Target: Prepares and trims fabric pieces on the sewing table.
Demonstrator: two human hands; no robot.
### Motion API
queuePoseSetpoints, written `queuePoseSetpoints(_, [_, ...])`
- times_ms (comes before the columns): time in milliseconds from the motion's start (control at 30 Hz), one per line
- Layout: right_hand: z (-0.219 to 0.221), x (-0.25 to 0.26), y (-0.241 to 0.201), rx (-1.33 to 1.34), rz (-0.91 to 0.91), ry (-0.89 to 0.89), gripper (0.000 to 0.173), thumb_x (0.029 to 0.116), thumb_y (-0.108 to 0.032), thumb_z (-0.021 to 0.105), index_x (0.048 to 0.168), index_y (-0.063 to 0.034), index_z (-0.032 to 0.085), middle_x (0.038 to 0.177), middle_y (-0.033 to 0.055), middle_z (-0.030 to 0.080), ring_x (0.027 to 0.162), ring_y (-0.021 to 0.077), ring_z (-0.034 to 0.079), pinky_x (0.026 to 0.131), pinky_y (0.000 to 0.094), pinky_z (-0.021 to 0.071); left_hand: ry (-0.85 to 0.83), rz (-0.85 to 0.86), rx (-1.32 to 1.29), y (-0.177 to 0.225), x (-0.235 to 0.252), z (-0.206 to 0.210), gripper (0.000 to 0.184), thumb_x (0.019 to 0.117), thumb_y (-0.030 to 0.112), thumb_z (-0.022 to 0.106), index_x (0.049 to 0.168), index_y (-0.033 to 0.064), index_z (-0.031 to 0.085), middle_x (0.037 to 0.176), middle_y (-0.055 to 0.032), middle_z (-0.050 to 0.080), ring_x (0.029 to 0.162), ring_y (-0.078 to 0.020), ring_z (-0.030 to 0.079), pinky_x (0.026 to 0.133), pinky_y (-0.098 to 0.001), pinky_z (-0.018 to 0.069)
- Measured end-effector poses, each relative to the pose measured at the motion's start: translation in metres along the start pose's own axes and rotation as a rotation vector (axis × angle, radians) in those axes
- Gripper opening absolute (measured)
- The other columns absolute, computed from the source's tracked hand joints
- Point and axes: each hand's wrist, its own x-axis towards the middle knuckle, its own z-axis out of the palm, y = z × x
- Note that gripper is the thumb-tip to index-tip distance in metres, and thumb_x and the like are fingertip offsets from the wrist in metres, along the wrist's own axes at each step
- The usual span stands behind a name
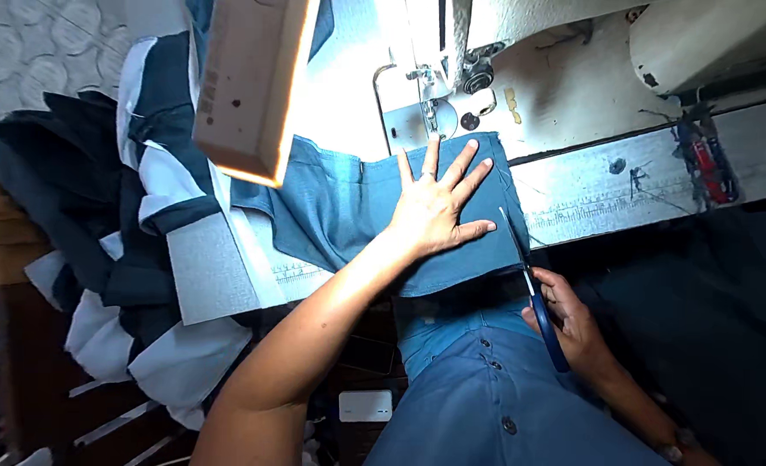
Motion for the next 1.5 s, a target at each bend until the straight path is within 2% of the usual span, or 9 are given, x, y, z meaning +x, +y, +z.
queuePoseSetpoints(267, [0.003,0.003,-0.004,-0.019,0.001,-0.004,0.062,0.0962,-0.041,0.060,0.136,0.0065,0.053,0.095,0.0018,0.069,0.080,-0.0043,0.061,0.072,0.0142,0.0518,0.053,-0.127,-0.021,0.031,-0.032,0.009,0.085,0.0908,0.077,0.041,0.160,0.0261,0.039,0.170,-0.0057,0.025,0.153,-0.0554,0.009,0.103,-0.0890,-0.0002])
queuePoseSetpoints(367, [0.007,-0.001,-0.006,-0.013,-0.011,0.043,0.053,0.0961,-0.033,0.062,0.130,0.0071,0.056,0.097,0.0020,0.069,0.082,-0.0057,0.062,0.073,0.0122,0.0521,0.055,-0.125,-0.023,0.034,-0.036,0.011,0.085,0.0910,0.077,0.042,0.159,0.0258,0.039,0.170,-0.0058,0.025,0.153,-0.0566,0.008,0.102,-0.0896,-0.0004])
queuePoseSetpoints(800, [0.013,-0.014,-0.003,0.017,-0.106,0.143,0.045,0.0927,-0.017,0.068,0.124,0.0142,0.058,0.083,-0.0010,0.068,0.068,-0.0113,0.056,0.065,0.0061,0.0477,0.059,-0.134,-0.029,0.035,-0.037,0.011,0.090,0.0909,0.077,0.042,0.160,0.0189,0.038,0.170,-0.0060,0.025,0.153,-0.0545,0.009,0.103,-0.0887,-0.0007])
queuePoseSetpoints(900, [0.008,-0.013,-0.002,0.010,-0.049,0.082,0.051,0.0936,-0.025,0.066,0.128,0.0113,0.056,0.083,-0.0031,0.065,0.068,-0.0099,0.056,0.062,0.0080,0.0487,0.056,-0.139,-0.032,0.035,-0.037,0.011,0.091,0.0905,0.076,0.043,0.160,0.0175,0.037,0.170,-0.0078,0.023,0.154,-0.0531,0.010,0.103,-0.0887,0.0006])
queuePoseSetpoints(1000, [0.004,-0.004,-0.001,-0.059,-0.045,-0.014,0.062,0.0963,-0.040,0.061,0.134,0.0091,0.052,0.100,0.0036,0.068,0.081,-0.0077,0.058,0.073,0.0104,0.0496,0.059,-0.135,-0.025,0.035,-0.038,0.012,0.093,0.0895,0.077,0.043,0.161,0.0176,0.036,0.170,-0.0089,0.023,0.154,-0.0530,0.009,0.104,-0.0881,-0.0009])
queuePoseSetpoints(1133, [0.010,0.008,-0.004,-0.085,-0.033,0.024,0.062,0.0968,-0.043,0.059,0.133,0.0071,0.053,0.090,0.0008,0.065,0.076,-0.0047,0.058,0.069,0.0134,0.0500,0.083,-0.112,-0.034,0.038,-0.043,0.017,0.092,0.0889,0.077,0.044,0.159,0.0182,0.039,0.169,-0.0090,0.027,0.153,-0.0537,0.013,0.104,-0.0883,0.0022])
queuePoseSetpoints(1267, [0.012,0.009,-0.007,-0.076,-0.032,0.045,0.060,0.0965,-0.040,0.060,0.132,0.0081,0.054,0.091,0.0007,0.066,0.078,-0.0054,0.059,0.071,0.0128,0.0509,0.107,-0.104,-0.043,0.041,-0.048,0.020,0.088,0.0906,0.075,0.044,0.158,0.0179,0.042,0.168,-0.0096,0.030,0.153,-0.0546,0.015,0.103,-0.0885,0.0033])
queuePoseSetpoints(1400, [0.015,0.002,-0.011,-0.008,-0.029,0.096,0.050,0.0948,-0.027,0.064,0.127,0.0107,0.055,0.091,-0.0012,0.068,0.078,-0.0091,0.060,0.071,0.0093,0.0511,0.119,-0.108,-0.048,0.041,-0.048,0.022,0.088,0.0911,0.075,0.043,0.158,0.0185,0.042,0.167,-0.0093,0.031,0.153,-0.0540,0.015,0.103,-0.0887,0.0033])
queuePoseSetpoints(1500, [0.017,-0.002,-0.012,-0.016,-0.050,0.132,0.046,0.0939,-0.021,0.066,0.124,0.0123,0.057,0.084,-0.0020,0.067,0.070,-0.0098,0.058,0.065,0.0080,0.0492,0.123,-0.110,-0.051,0.041,-0.048,0.022,0.089,0.0910,0.077,0.041,0.158,0.0186,0.042,0.167,-0.0092,0.031,0.153,-0.0539,0.016,0.104,-0.0885,0.0038])
